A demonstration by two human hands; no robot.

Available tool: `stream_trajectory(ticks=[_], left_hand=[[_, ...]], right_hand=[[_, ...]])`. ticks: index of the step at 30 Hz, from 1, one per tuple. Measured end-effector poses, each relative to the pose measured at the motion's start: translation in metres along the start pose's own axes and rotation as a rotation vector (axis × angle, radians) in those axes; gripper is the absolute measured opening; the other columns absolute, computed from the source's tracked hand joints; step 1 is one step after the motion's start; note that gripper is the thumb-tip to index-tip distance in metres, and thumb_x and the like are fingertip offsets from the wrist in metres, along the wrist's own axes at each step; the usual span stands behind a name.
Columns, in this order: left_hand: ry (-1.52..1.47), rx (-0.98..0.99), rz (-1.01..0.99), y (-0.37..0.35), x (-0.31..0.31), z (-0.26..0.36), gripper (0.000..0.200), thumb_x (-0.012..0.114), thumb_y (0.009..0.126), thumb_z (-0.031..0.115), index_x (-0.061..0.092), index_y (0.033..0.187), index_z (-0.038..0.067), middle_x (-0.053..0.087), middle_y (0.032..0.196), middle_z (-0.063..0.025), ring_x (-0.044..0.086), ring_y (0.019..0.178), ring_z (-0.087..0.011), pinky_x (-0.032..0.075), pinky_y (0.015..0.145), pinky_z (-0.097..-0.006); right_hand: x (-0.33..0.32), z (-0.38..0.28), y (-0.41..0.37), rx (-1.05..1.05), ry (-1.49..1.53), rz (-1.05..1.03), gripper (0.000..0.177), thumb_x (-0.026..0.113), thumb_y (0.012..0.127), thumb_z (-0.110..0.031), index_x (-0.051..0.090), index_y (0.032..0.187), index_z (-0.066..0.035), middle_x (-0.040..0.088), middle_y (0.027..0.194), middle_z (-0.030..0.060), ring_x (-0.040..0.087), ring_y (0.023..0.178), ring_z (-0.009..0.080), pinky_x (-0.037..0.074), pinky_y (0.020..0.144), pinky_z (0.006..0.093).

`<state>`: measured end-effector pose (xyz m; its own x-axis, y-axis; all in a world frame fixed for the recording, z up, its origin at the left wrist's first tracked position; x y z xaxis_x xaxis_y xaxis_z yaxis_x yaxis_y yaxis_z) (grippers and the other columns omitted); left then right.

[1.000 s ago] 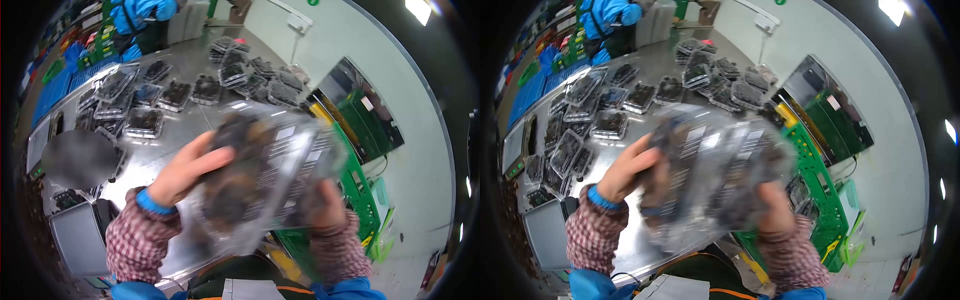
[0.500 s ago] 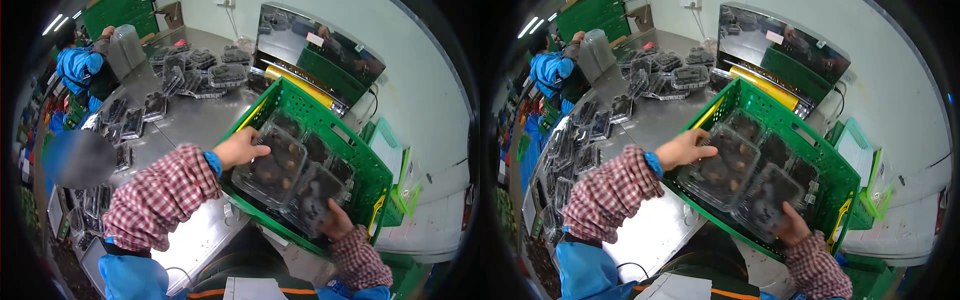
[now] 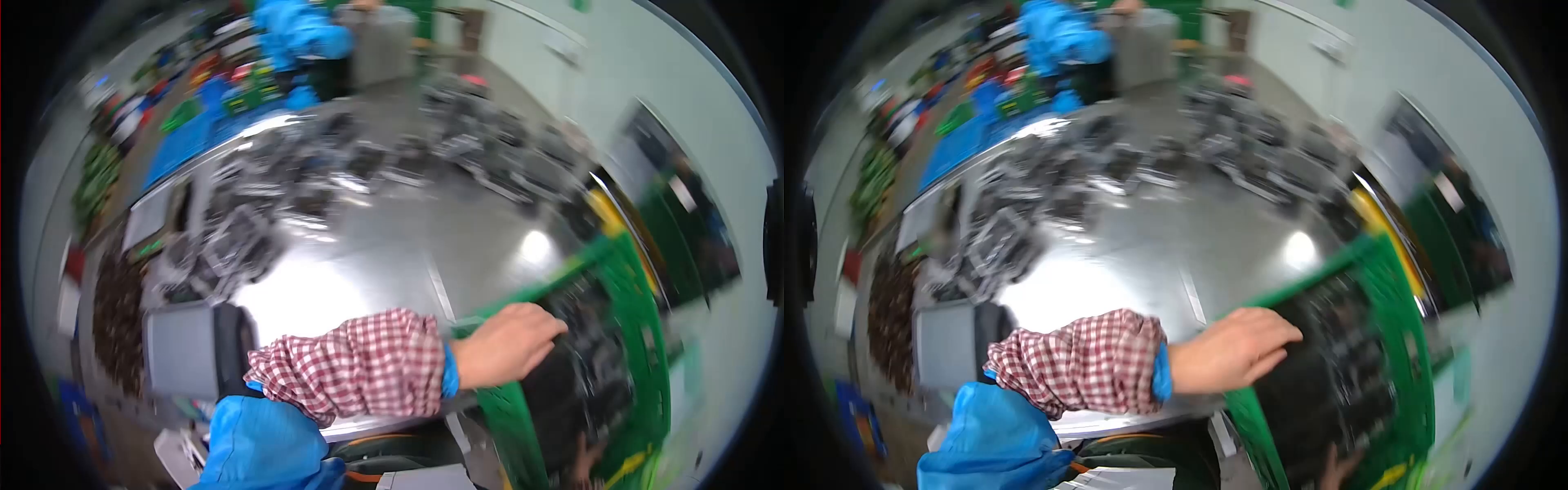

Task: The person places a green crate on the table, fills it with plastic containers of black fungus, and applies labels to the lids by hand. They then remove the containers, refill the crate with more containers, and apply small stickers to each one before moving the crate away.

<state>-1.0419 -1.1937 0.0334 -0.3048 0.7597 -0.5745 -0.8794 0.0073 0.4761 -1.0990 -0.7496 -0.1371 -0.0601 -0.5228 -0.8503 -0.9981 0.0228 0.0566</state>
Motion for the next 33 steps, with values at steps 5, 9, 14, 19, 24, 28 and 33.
stream_trajectory(ticks=[5,9,14,19,24,28,33], left_hand=[[0.830,-0.225,0.229,-0.140,-0.166,-0.133,0.043,0.067,0.062,0.012,0.058,0.104,0.008,0.057,0.096,-0.0114,0.050,0.100,-0.0308,0.039,0.088,-0.0462],[1.215,-0.974,0.442,-0.316,-0.347,-0.248,0.062,0.068,0.067,0.035,0.047,0.115,0.003,0.054,0.106,-0.0174,0.052,0.097,-0.0333,0.041,0.080,-0.0472],[0.571,-1.662,0.058,-0.413,-0.382,-0.287,0.119,0.062,0.057,0.076,0.017,0.139,0.002,0.043,0.127,-0.0246,0.043,0.120,-0.0355,0.034,0.097,-0.0451],[0.558,-1.518,-0.102,-0.410,-0.346,-0.273,0.105,0.066,0.047,0.077,0.045,0.111,-0.003,0.058,0.106,-0.0189,0.056,0.102,-0.0327,0.041,0.086,-0.0421],[0.719,-1.109,-0.091,-0.371,-0.283,-0.242,0.071,0.083,0.051,0.041,0.046,0.098,0.001,0.055,0.095,-0.0179,0.058,0.089,-0.0321,0.046,0.075,-0.0419],[0.410,-1.027,-0.176,-0.357,-0.272,-0.241,0.057,0.079,0.060,0.035,0.048,0.091,0.000,0.058,0.088,-0.0198,0.059,0.083,-0.0352,0.047,0.071,-0.0424],[-0.024,-0.868,0.264,-0.315,-0.296,-0.179,0.038,0.074,0.072,0.020,0.050,0.095,0.003,0.050,0.083,-0.0008,0.051,0.071,-0.0119,0.043,0.061,-0.0282]], right_hand=[[-0.026,-0.327,0.007,-0.250,0.552,-0.520,0.052,0.061,0.083,-0.013,0.039,0.128,0.001,0.051,0.119,0.0190,0.051,0.106,0.0322,0.033,0.098,0.0373],[0.070,-0.539,-0.056,-1.058,0.263,-0.811,0.052,0.062,0.073,-0.008,0.047,0.122,0.000,0.047,0.121,0.0137,0.047,0.112,0.0236,0.040,0.092,0.0355],[0.362,-0.646,-0.102,-0.069,0.186,-1.301,0.072,0.063,0.082,-0.033,0.026,0.136,-0.003,0.036,0.131,0.0147,0.051,0.104,0.0239,0.054,0.075,0.0420],[0.490,-0.637,-0.155,0.494,0.417,-1.068,0.074,0.067,0.080,-0.032,0.027,0.137,-0.005,0.034,0.130,0.0161,0.050,0.103,0.0278,0.052,0.077,0.0461],[0.438,-0.627,-0.140,0.329,0.610,-1.000,0.051,0.071,0.076,-0.016,0.043,0.116,-0.003,0.047,0.115,0.0147,0.056,0.091,0.0231,0.050,0.075,0.0419],[0.235,-0.614,-0.070,-0.197,1.124,-1.011,0.028,0.065,0.071,0.002,0.048,0.093,-0.004,0.056,0.087,0.0048,0.057,0.078,0.0165,0.047,0.075,0.0310],[-0.079,-0.479,0.011,-0.573,1.070,-0.649,0.045,0.068,0.072,-0.016,0.044,0.109,-0.005,0.055,0.105,0.0087,0.055,0.096,0.0173,0.044,0.085,0.0301]])
Point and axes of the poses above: each hand's wrist, its own y-axis towards the middle knuckle, its own x-axis out of the palm, z = x × y, the point moved 5 cm from there along y, towards the middle knuckle
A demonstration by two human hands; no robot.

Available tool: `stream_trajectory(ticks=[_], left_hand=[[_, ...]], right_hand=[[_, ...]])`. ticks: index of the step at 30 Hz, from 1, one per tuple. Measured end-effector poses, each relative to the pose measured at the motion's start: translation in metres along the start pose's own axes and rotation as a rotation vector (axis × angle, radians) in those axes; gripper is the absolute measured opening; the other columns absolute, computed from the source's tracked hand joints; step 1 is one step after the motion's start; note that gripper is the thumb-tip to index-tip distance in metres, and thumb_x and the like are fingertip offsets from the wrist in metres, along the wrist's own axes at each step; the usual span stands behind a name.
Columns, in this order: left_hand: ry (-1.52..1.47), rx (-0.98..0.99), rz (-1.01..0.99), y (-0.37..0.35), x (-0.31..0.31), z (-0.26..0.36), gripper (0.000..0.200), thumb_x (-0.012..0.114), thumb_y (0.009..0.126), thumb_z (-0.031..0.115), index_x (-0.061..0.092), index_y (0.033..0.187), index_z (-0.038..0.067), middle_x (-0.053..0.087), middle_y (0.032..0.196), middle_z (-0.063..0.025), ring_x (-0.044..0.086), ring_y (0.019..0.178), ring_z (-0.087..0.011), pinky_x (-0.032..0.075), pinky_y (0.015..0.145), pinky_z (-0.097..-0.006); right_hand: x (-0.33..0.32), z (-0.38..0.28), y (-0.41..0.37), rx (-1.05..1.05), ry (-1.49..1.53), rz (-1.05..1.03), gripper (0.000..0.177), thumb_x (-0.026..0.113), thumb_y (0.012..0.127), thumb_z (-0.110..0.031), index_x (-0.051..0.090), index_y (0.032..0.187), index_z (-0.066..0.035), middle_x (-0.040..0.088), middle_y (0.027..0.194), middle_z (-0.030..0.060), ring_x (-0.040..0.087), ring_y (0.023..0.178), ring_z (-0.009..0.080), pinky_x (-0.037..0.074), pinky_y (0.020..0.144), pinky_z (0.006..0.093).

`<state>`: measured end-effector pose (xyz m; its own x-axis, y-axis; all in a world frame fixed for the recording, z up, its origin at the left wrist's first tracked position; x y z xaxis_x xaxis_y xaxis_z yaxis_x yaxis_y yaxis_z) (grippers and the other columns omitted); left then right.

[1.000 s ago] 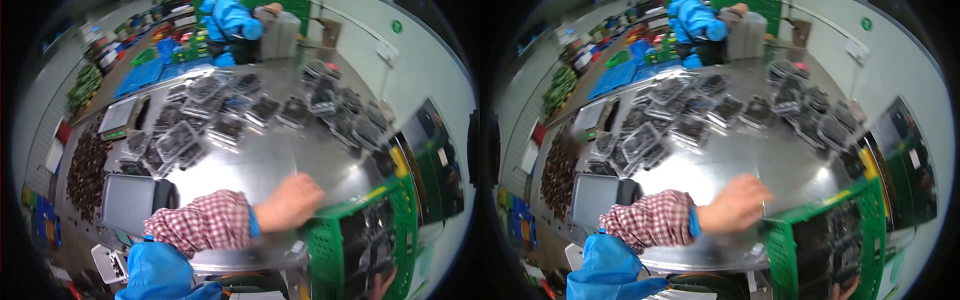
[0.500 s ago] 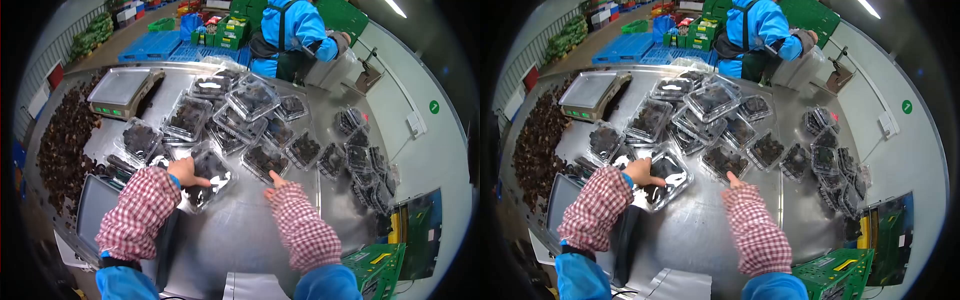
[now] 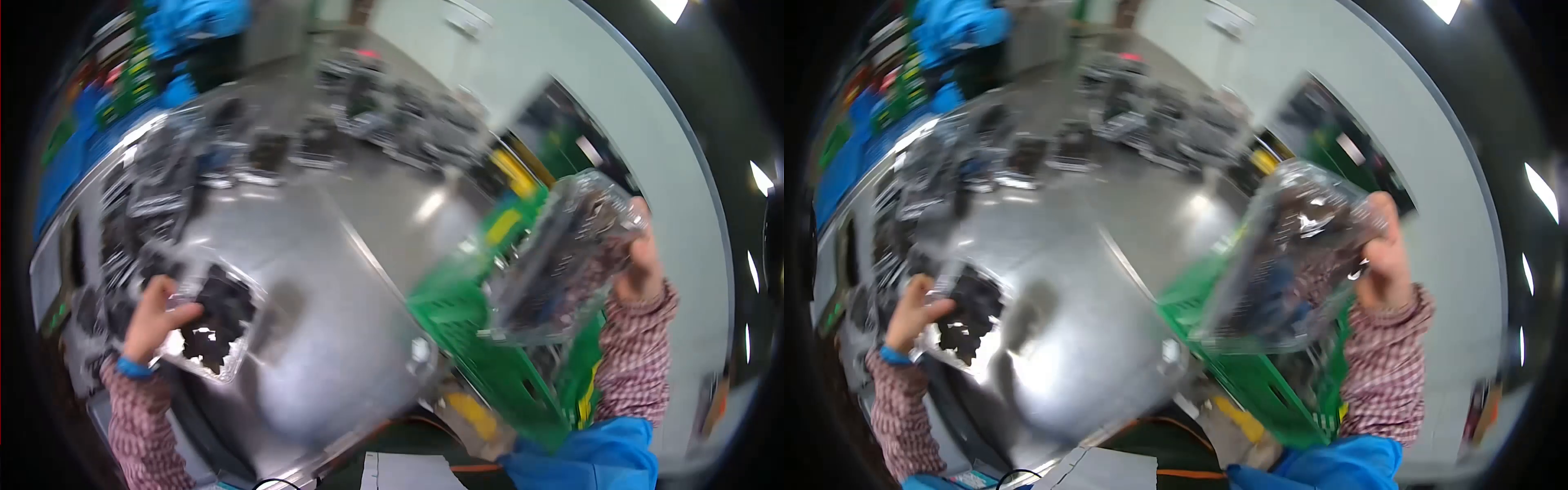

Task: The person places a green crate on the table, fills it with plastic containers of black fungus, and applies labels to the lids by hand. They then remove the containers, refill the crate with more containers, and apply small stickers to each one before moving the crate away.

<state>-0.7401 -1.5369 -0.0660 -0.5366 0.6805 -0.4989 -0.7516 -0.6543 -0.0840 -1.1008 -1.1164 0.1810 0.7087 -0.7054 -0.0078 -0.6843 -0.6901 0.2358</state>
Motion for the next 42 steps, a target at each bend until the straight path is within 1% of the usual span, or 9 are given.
stream_trajectory(ticks=[2,8,14,19,22,26,33,37,42], left_hand=[[-0.579,-0.138,-0.054,-0.009,0.030,0.085,0.042,0.069,0.077,0.019,0.050,0.112,0.004,0.051,0.088,0.0017,0.049,0.076,-0.0089,0.042,0.068,-0.0240],[-0.605,0.006,-0.272,0.005,0.169,0.250,0.039,0.056,0.088,0.019,0.047,0.122,0.001,0.057,0.101,-0.0028,0.054,0.089,-0.0105,0.043,0.078,-0.0241],[-0.519,-0.089,-0.930,-0.071,0.387,0.389,0.056,0.064,0.085,0.032,0.043,0.125,0.000,0.059,0.101,-0.0070,0.058,0.082,-0.0115,0.049,0.063,-0.0248],[-0.342,-0.065,-1.269,-0.153,0.556,0.397,0.058,0.060,0.085,0.035,0.044,0.121,-0.007,0.060,0.101,-0.0149,0.058,0.083,-0.0171,0.046,0.073,-0.0296],[-0.048,0.453,-0.911,-0.161,0.603,0.379,0.054,0.060,0.085,0.028,0.043,0.122,-0.007,0.059,0.104,-0.0207,0.061,0.091,-0.0214,0.048,0.078,-0.0318],[-0.528,0.074,-0.963,-0.121,0.522,0.415,0.019,0.059,0.088,0.014,0.060,0.101,-0.001,0.063,0.082,-0.0061,0.059,0.066,-0.0088,0.050,0.062,-0.0215],[-0.237,-0.372,0.019,-0.193,0.355,0.242,0.048,0.050,0.093,0.028,0.045,0.049,0.007,0.044,0.042,0.0002,0.039,0.035,-0.0047,0.029,0.034,-0.0201],[-0.176,-0.618,-0.269,-0.337,0.362,0.075,0.042,0.064,0.083,0.021,0.053,0.111,-0.008,0.062,0.099,-0.0154,0.062,0.090,-0.0193,0.050,0.077,-0.0302],[-0.152,-0.666,0.502,-0.366,0.344,-0.018,0.086,0.074,0.073,0.035,0.031,0.131,-0.010,0.044,0.127,-0.0257,0.035,0.126,-0.0333,0.031,0.102,-0.0370]], right_hand=[[-0.096,-0.038,-0.062,0.137,-0.156,0.209,0.045,0.067,0.075,-0.018,0.043,0.111,-0.006,0.055,0.108,0.0099,0.055,0.100,0.0187,0.045,0.086,0.0308],[-0.358,0.018,-0.236,0.600,-0.567,0.608,0.027,0.067,0.077,-0.008,0.051,0.099,-0.007,0.061,0.089,0.0060,0.058,0.077,0.0154,0.045,0.072,0.0267],[-0.474,0.170,-0.326,0.636,-1.142,0.798,0.061,0.061,0.085,-0.028,0.035,0.132,-0.001,0.047,0.125,0.0214,0.050,0.111,0.0281,0.042,0.088,0.0354],[-0.352,0.109,-0.309,0.746,0.261,0.613,0.059,0.052,0.089,-0.035,0.033,0.135,-0.004,0.041,0.133,0.0178,0.041,0.122,0.0295,0.040,0.093,0.0368],[-0.335,0.112,-0.337,0.956,0.035,0.192,0.059,0.057,0.086,-0.036,0.038,0.133,-0.006,0.040,0.134,0.0170,0.041,0.122,0.0300,0.040,0.094,0.0364],[-0.335,0.133,-0.360,1.034,-0.584,-0.118,0.059,0.065,0.081,-0.033,0.044,0.128,-0.006,0.037,0.135,0.0186,0.043,0.119,0.0297,0.038,0.097,0.0360],[-0.285,0.152,-0.332,0.584,-0.940,-0.442,0.061,0.072,0.072,-0.033,0.047,0.126,-0.018,0.036,0.131,0.0202,0.033,0.121,0.0376,0.032,0.099,0.0489],[-0.275,0.168,-0.322,0.590,-1.296,-0.699,0.051,0.075,0.066,-0.032,0.057,0.111,-0.015,0.046,0.122,0.0132,0.039,0.113,0.0349,0.037,0.091,0.0483],[-0.240,0.165,-0.287,0.376,-1.152,-0.363,0.027,0.073,0.068,-0.008,0.059,0.090,-0.004,0.053,0.096,0.0115,0.054,0.083,0.0260,0.046,0.070,0.0337]])
Point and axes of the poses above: each hand's wrist, its own y-axis towards the middle knuckle, its own x-axis out of the palm, z = x × y, the point moved 5 cm from there along y, towards the middle knuckle
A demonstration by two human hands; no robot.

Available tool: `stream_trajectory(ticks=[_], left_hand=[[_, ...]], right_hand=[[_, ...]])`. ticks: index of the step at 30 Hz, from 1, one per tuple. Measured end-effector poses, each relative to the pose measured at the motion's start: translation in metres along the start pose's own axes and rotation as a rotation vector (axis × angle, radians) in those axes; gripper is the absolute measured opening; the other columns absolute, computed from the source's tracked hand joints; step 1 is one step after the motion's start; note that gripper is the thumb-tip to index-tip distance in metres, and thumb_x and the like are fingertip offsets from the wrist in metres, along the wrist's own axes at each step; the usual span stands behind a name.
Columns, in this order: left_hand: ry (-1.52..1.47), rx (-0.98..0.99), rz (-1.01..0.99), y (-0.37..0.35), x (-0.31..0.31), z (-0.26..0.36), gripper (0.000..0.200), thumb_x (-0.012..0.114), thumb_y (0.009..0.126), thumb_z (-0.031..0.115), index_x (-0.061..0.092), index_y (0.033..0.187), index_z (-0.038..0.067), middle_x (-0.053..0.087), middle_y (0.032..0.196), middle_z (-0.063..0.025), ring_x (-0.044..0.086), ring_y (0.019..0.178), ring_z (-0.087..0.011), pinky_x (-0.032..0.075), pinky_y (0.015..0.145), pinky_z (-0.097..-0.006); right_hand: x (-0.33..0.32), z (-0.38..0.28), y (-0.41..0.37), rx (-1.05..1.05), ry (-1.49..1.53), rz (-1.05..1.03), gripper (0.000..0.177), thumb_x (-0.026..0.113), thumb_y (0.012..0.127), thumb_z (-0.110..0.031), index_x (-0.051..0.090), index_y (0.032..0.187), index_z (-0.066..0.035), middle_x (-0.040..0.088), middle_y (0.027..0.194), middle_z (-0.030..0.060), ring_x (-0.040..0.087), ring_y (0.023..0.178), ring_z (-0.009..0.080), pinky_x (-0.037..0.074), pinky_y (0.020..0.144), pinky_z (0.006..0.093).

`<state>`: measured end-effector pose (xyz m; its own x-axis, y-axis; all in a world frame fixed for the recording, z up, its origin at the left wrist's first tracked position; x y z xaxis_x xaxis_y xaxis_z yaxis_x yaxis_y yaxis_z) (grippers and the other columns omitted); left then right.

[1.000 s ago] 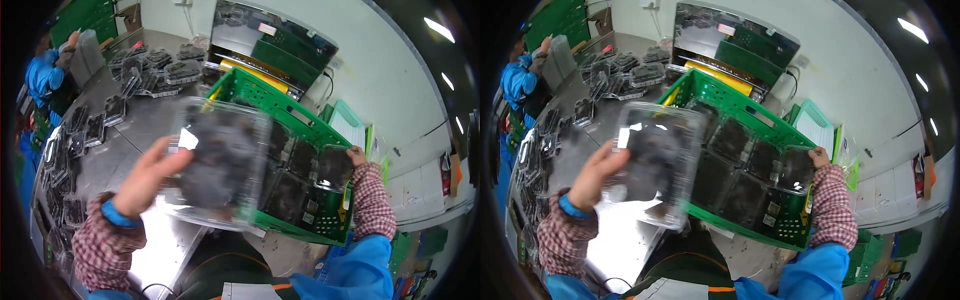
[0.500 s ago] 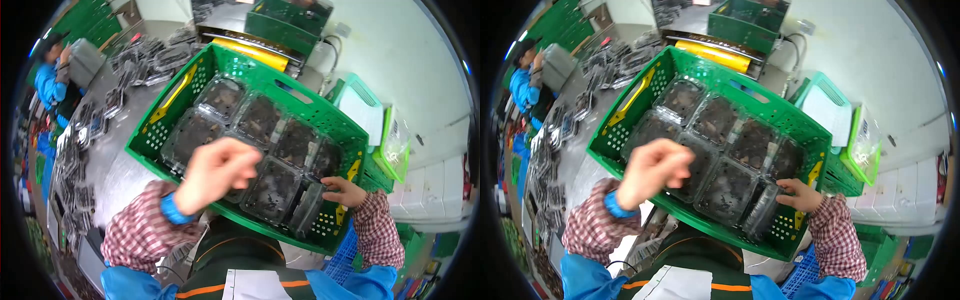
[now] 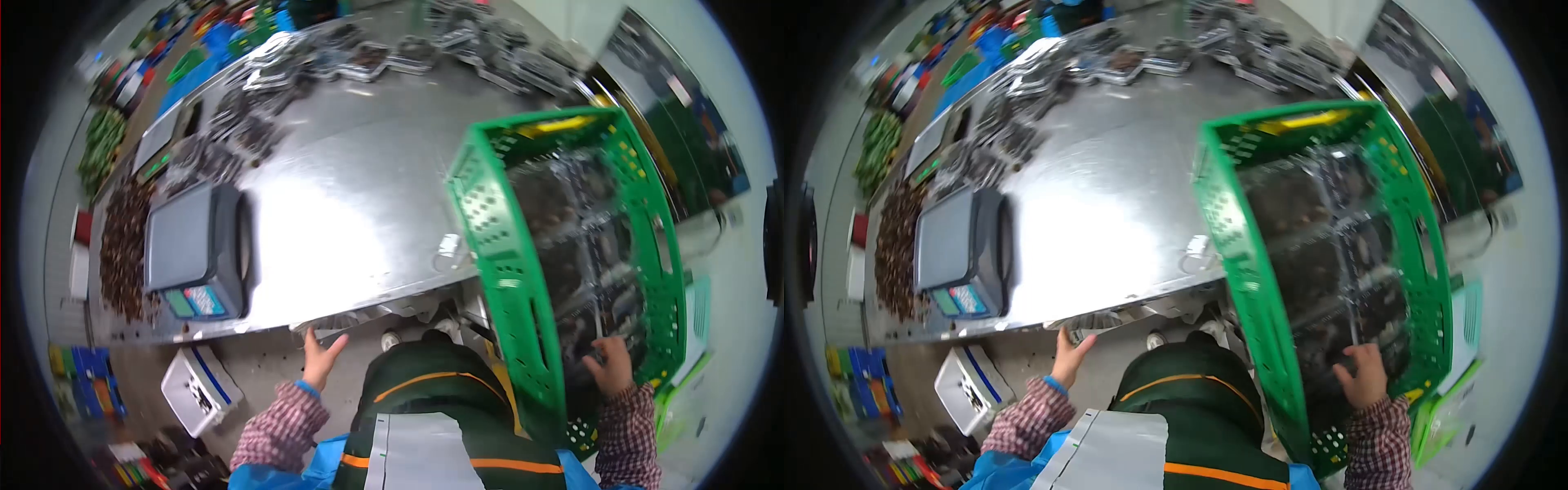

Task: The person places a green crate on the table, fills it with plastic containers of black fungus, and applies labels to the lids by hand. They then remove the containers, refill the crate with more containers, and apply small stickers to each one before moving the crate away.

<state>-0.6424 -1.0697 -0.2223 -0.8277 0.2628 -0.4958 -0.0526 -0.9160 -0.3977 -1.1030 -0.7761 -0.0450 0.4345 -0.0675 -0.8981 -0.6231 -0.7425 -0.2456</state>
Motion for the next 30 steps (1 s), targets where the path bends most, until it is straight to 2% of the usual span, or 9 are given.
stream_trajectory(ticks=[6,10,12,15,20,22,24,27,30], left_hand=[[-0.187,-0.027,-0.029,0.028,0.018,-0.035,0.059,0.074,0.068,0.047,0.053,0.091,-0.003,0.055,0.101,-0.0256,0.051,0.096,-0.0371,0.042,0.084,-0.0404],[0.252,0.162,0.732,0.015,-0.061,-0.043,0.067,0.077,0.063,0.048,0.055,0.100,-0.004,0.055,0.105,-0.0239,0.055,0.092,-0.0327,0.044,0.083,-0.0377],[-0.129,0.018,0.204,0.062,-0.050,-0.093,0.056,0.069,0.074,0.047,0.059,0.098,-0.002,0.062,0.089,-0.0132,0.058,0.080,-0.0227,0.046,0.076,-0.0323],[-0.238,0.032,-0.274,0.033,-0.046,-0.055,0.035,0.054,0.090,0.032,0.064,0.079,0.001,0.060,0.068,-0.0035,0.050,0.064,-0.0073,0.044,0.058,-0.0246],[-0.127,0.985,-0.476,-0.078,-0.078,0.117,0.014,0.056,0.087,0.015,0.056,0.091,0.001,0.053,0.080,-0.0137,0.052,0.078,-0.0294,0.044,0.071,-0.0350],[-0.150,0.902,-0.380,-0.074,-0.101,0.146,0.013,0.055,0.086,0.012,0.057,0.091,0.000,0.053,0.081,-0.0142,0.053,0.080,-0.0283,0.044,0.072,-0.0335],[-0.266,0.489,-0.278,-0.041,-0.099,0.102,0.014,0.055,0.088,0.011,0.054,0.096,0.000,0.053,0.089,-0.0098,0.053,0.081,-0.0218,0.045,0.073,-0.0304],[-0.145,0.185,0.120,-0.005,-0.069,-0.025,0.060,0.064,0.081,0.034,0.041,0.122,-0.004,0.048,0.117,-0.0211,0.049,0.106,-0.0297,0.041,0.090,-0.0359],[-0.026,-0.162,-0.050,0.006,-0.052,-0.051,0.099,0.070,0.070,0.052,0.026,0.132,-0.011,0.036,0.131,-0.0312,0.033,0.125,-0.0384,0.030,0.102,-0.0413]], right_hand=[[-0.033,-0.185,0.026,-0.476,0.146,0.064,0.011,0.066,0.073,-0.004,0.060,0.082,-0.002,0.058,0.079,0.0100,0.057,0.075,0.0261,0.046,0.068,0.0318],[-0.008,-0.271,0.014,-0.769,0.173,-0.082,0.018,0.067,0.069,-0.006,0.064,0.087,-0.006,0.063,0.084,0.0101,0.060,0.079,0.0258,0.047,0.071,0.0337],[0.018,-0.313,0.007,-0.724,0.258,-0.375,0.031,0.060,0.082,-0.010,0.057,0.111,0.002,0.060,0.102,0.0173,0.057,0.094,0.0308,0.038,0.090,0.0408],[0.053,-0.381,-0.013,-1.142,0.100,-0.286,0.023,0.067,0.074,-0.012,0.063,0.096,-0.006,0.063,0.094,0.0097,0.060,0.089,0.0256,0.046,0.079,0.0340],[0.107,-0.407,-0.016,-1.036,0.242,-0.340,0.058,0.068,0.077,-0.030,0.047,0.119,0.004,0.053,0.115,0.0184,0.053,0.106,0.0304,0.041,0.092,0.0384],[0.125,-0.393,-0.003,-0.845,0.242,-0.540,0.063,0.067,0.078,-0.033,0.043,0.120,0.008,0.054,0.114,0.0209,0.052,0.107,0.0319,0.041,0.092,0.0378],[0.104,-0.387,0.001,-0.818,0.198,-0.362,0.055,0.065,0.080,-0.026,0.046,0.122,0.002,0.059,0.105,0.0186,0.056,0.101,0.0304,0.044,0.089,0.0353],[0.080,-0.375,0.004,-0.680,0.487,-0.345,0.038,0.064,0.079,-0.012,0.054,0.114,0.002,0.060,0.103,0.0152,0.059,0.093,0.0258,0.046,0.084,0.0314],[0.083,-0.370,0.001,-0.517,0.617,-0.436,0.028,0.062,0.079,-0.005,0.058,0.106,0.002,0.061,0.100,0.0138,0.061,0.089,0.0231,0.047,0.080,0.0291]])
Point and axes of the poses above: each hand's wrist, its own y-axis towards the middle knuckle, its own x-axis out of the palm, z = x × y, the point moved 5 cm from there along y, towards the middle knuckle
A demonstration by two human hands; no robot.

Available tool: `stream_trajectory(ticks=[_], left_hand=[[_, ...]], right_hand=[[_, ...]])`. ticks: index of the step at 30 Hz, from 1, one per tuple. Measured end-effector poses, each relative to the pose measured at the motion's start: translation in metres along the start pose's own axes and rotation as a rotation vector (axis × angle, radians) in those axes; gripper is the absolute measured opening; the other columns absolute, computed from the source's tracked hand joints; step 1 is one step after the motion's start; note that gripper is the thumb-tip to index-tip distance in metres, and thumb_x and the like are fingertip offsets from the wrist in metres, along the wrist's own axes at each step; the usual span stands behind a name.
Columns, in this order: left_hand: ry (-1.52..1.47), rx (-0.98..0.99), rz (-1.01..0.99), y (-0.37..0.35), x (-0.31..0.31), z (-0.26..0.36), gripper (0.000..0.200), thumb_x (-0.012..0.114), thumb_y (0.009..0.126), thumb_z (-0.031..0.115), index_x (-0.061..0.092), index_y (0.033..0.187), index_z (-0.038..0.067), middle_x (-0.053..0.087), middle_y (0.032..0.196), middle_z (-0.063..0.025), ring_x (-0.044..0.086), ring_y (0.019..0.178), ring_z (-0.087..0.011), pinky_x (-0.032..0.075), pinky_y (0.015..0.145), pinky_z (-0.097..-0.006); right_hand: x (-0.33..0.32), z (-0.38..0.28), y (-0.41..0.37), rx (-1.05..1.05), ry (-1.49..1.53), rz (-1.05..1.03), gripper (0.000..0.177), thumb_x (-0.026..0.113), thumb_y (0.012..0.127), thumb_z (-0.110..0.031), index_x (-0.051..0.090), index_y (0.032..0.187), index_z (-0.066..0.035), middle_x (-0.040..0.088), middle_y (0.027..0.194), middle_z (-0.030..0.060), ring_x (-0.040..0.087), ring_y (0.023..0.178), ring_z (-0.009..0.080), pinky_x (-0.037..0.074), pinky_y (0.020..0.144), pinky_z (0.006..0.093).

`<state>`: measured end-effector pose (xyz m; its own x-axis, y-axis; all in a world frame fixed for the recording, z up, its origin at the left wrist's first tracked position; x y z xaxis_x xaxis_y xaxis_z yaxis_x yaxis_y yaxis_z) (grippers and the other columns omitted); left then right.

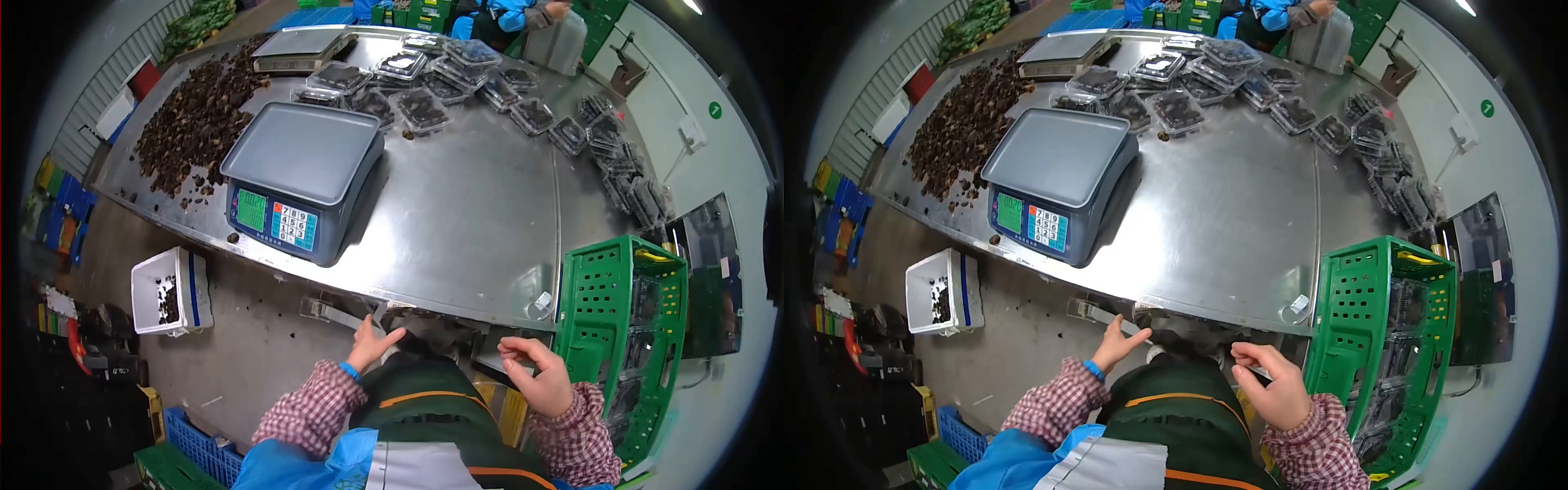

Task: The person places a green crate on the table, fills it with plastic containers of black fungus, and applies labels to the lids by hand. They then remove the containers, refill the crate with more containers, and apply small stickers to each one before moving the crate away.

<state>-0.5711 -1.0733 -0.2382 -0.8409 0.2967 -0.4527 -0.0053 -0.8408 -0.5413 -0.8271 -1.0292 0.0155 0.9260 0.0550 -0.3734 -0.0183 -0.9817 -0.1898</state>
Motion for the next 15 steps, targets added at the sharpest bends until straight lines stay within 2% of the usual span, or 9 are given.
stream_trajectory(ticks=[2,4,5,6,8,10,11,14,15], left_hand=[[-0.004,-0.003,0.060,0.023,0.014,-0.015,0.090,0.071,0.069,0.051,0.037,0.128,-0.007,0.044,0.126,-0.0272,0.040,0.120,-0.0348,0.034,0.098,-0.0407],[0.021,0.110,0.082,0.031,0.012,-0.005,0.079,0.068,0.070,0.055,0.048,0.122,-0.001,0.051,0.118,-0.0194,0.043,0.115,-0.0330,0.032,0.098,-0.0417],[0.065,0.234,0.140,0.031,0.008,0.002,0.055,0.065,0.078,0.045,0.057,0.111,0.002,0.059,0.103,-0.0137,0.052,0.105,-0.0291,0.038,0.091,-0.0393],[-0.193,0.265,-0.052,0.035,0.011,0.003,0.035,0.060,0.085,0.029,0.059,0.108,0.002,0.062,0.092,-0.0115,0.057,0.090,-0.0271,0.041,0.083,-0.0355],[-0.469,0.344,-0.394,-0.021,0.021,0.050,0.024,0.057,0.087,0.018,0.059,0.107,0.004,0.063,0.085,-0.0103,0.059,0.080,-0.0252,0.044,0.074,-0.0340],[-0.043,1.086,-0.284,-0.091,-0.001,0.145,0.021,0.055,0.089,0.016,0.059,0.104,0.003,0.063,0.090,-0.0103,0.061,0.083,-0.0210,0.046,0.072,-0.0312],[-0.049,1.096,-0.321,-0.103,-0.007,0.168,0.021,0.055,0.089,0.016,0.059,0.104,0.003,0.063,0.090,-0.0103,0.061,0.083,-0.0210,0.046,0.072,-0.0312],[0.160,1.324,-0.416,-0.127,-0.002,0.231,0.020,0.058,0.087,0.013,0.058,0.104,0.001,0.063,0.094,-0.0119,0.063,0.084,-0.0193,0.048,0.073,-0.0287],[-0.135,1.036,-0.452,-0.123,0.002,0.240,0.019,0.060,0.085,0.009,0.059,0.102,0.002,0.063,0.092,-0.0096,0.061,0.081,-0.0140,0.047,0.072,-0.0265]], right_hand=[[0.009,-0.006,0.001,-0.110,-0.302,-0.136,0.028,0.063,0.079,-0.007,0.059,0.105,0.001,0.062,0.098,0.0141,0.061,0.089,0.0250,0.047,0.080,0.0303],[0.011,-0.005,0.002,-0.185,-0.344,-0.178,0.026,0.063,0.078,-0.009,0.060,0.103,-0.001,0.062,0.096,0.0140,0.060,0.089,0.0268,0.048,0.079,0.0316],[0.012,-0.006,0.004,-0.170,-0.328,-0.202,0.025,0.064,0.078,-0.010,0.061,0.102,-0.002,0.062,0.095,0.0137,0.060,0.090,0.0275,0.048,0.079,0.0323],[0.012,-0.005,0.004,-0.153,-0.312,-0.224,0.024,0.064,0.078,-0.010,0.062,0.101,-0.002,0.063,0.095,0.0135,0.060,0.090,0.0283,0.048,0.079,0.0330],[0.009,-0.006,0.009,-0.190,-0.373,-0.270,0.033,0.065,0.078,-0.012,0.057,0.108,0.000,0.060,0.104,0.0150,0.058,0.095,0.0279,0.047,0.081,0.0332],[0.007,-0.029,0.012,-0.361,-0.496,-0.075,0.046,0.067,0.078,-0.016,0.050,0.116,0.003,0.054,0.115,0.0170,0.056,0.100,0.0277,0.046,0.083,0.0332],[0.005,-0.026,0.012,-0.330,-0.506,-0.129,0.061,0.070,0.075,-0.020,0.041,0.123,0.005,0.048,0.120,0.0184,0.054,0.102,0.0278,0.045,0.085,0.0333],[-0.015,-0.010,0.006,-0.224,-0.306,-0.137,0.027,0.068,0.075,-0.012,0.062,0.099,-0.003,0.060,0.086,0.0091,0.060,0.080,0.0229,0.048,0.069,0.0306],[-0.027,-0.026,0.002,-0.352,-0.298,0.036,0.013,0.066,0.075,-0.008,0.066,0.088,-0.006,0.060,0.075,0.0056,0.060,0.071,0.0210,0.047,0.062,0.0300]])
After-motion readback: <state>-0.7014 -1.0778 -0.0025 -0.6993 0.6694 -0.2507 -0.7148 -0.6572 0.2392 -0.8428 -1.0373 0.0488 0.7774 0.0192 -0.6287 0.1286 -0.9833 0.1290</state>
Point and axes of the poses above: each hand's wrist, its own y-axis towards the middle knuckle, its own x-axis out of the palm, z = x × y, the point moved 5 cm from there along y, towards the middle knuckle
